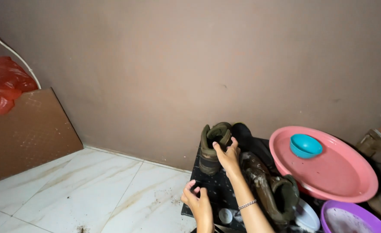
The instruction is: Cleaning the sole and upper of a hiking boot using a brush and soapy water
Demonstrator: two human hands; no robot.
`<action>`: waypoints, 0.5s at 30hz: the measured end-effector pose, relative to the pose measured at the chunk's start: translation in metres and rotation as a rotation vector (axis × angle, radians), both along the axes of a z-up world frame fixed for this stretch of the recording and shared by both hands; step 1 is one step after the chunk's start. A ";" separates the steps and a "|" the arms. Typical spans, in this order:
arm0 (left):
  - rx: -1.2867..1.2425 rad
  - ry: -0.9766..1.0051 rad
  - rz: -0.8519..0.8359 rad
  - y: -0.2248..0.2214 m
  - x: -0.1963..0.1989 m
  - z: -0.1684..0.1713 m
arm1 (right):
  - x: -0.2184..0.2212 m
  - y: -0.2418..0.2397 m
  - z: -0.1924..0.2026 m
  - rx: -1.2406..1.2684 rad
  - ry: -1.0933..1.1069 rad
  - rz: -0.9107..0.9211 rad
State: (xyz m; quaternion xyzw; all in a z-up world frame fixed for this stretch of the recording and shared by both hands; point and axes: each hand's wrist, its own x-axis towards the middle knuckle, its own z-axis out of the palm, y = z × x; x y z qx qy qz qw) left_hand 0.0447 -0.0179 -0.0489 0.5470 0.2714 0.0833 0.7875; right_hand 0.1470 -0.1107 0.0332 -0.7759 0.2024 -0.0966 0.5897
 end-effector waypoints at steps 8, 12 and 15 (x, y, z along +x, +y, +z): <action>-0.002 -0.061 0.084 0.004 0.015 -0.025 | 0.046 -0.011 -0.002 -0.206 0.073 -0.039; -0.023 -0.070 0.077 0.011 0.007 -0.004 | 0.038 -0.010 0.002 -0.354 0.059 -0.032; -0.041 -0.032 0.076 0.020 -0.005 0.020 | 0.003 -0.005 0.013 -0.321 0.039 0.003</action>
